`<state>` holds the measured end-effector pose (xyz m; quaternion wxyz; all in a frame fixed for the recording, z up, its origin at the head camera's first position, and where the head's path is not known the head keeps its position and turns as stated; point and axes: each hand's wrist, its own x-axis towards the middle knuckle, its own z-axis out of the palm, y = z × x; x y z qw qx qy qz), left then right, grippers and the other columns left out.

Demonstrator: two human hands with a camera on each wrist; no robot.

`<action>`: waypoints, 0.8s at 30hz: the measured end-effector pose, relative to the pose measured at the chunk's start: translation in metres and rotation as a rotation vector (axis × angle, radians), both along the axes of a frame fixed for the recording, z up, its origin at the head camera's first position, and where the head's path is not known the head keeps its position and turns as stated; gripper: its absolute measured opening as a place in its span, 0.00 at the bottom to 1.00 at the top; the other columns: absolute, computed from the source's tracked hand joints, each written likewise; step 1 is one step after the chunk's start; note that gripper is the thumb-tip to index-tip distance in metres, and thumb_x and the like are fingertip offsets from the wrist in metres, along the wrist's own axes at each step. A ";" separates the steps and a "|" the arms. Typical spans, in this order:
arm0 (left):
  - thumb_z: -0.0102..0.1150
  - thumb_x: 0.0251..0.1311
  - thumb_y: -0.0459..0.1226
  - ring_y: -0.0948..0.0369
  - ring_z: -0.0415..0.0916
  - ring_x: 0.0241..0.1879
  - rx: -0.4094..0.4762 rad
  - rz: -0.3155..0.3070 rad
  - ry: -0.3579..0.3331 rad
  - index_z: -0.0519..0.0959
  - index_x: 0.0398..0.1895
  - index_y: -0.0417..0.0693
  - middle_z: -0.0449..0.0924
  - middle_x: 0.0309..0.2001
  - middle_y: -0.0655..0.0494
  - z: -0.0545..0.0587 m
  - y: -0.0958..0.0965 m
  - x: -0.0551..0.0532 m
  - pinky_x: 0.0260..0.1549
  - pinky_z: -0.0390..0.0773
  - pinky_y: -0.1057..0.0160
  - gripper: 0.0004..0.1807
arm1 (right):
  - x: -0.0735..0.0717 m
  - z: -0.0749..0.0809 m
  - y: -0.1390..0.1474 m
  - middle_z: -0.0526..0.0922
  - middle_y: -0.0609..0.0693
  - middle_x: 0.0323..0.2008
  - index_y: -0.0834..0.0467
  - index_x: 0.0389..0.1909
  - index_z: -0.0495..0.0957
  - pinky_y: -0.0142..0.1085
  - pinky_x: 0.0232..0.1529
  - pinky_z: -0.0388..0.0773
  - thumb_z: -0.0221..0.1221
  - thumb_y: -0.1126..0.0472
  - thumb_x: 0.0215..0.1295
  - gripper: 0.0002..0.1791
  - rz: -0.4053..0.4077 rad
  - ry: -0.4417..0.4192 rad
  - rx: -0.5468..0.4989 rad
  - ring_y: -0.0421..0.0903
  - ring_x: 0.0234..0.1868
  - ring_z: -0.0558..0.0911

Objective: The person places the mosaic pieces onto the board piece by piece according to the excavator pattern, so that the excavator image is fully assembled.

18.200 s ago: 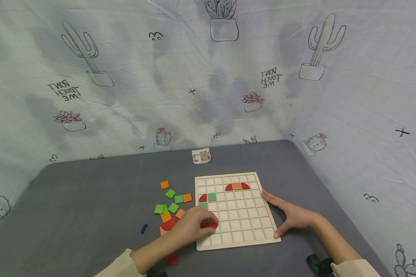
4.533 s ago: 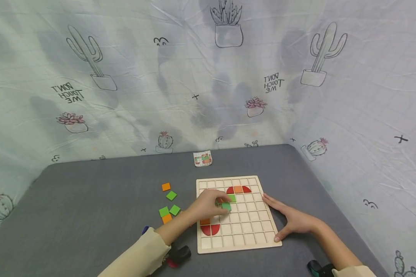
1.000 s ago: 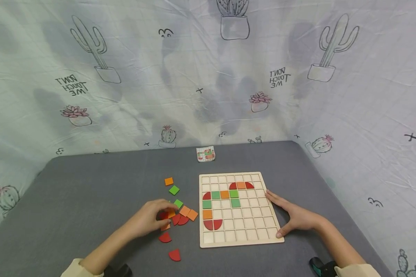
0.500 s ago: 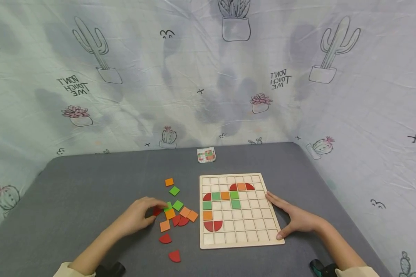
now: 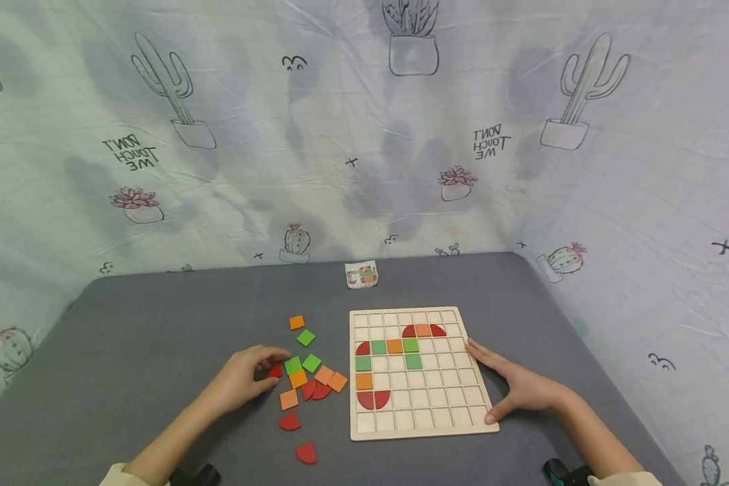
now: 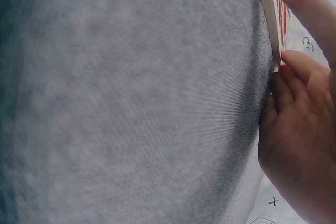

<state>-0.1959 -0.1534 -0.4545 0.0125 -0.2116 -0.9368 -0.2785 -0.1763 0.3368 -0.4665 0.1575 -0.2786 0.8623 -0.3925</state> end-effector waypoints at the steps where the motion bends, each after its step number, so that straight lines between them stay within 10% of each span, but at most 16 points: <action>1: 0.69 0.43 0.28 0.63 0.72 0.31 0.009 0.007 -0.007 0.80 0.44 0.49 0.78 0.35 0.59 0.000 0.000 0.000 0.29 0.74 0.65 0.21 | 0.000 0.000 0.000 0.41 0.60 0.72 0.60 0.72 0.43 0.11 0.53 0.42 0.73 0.55 0.39 0.62 -0.001 -0.003 0.001 0.16 0.63 0.41; 13: 0.70 0.40 0.28 0.65 0.74 0.30 0.072 0.117 -0.027 0.82 0.40 0.48 0.79 0.34 0.58 0.001 0.011 -0.001 0.29 0.75 0.65 0.20 | 0.001 0.000 -0.001 0.41 0.60 0.72 0.59 0.72 0.43 0.11 0.52 0.42 0.73 0.57 0.39 0.62 -0.013 -0.024 -0.006 0.15 0.63 0.40; 24: 0.66 0.46 0.30 0.61 0.75 0.32 0.093 -0.095 0.004 0.81 0.43 0.45 0.79 0.35 0.56 0.024 0.076 -0.011 0.28 0.73 0.69 0.17 | 0.000 0.001 0.000 0.41 0.61 0.72 0.58 0.72 0.43 0.16 0.55 0.47 0.72 0.56 0.39 0.62 -0.004 -0.020 0.018 0.16 0.63 0.40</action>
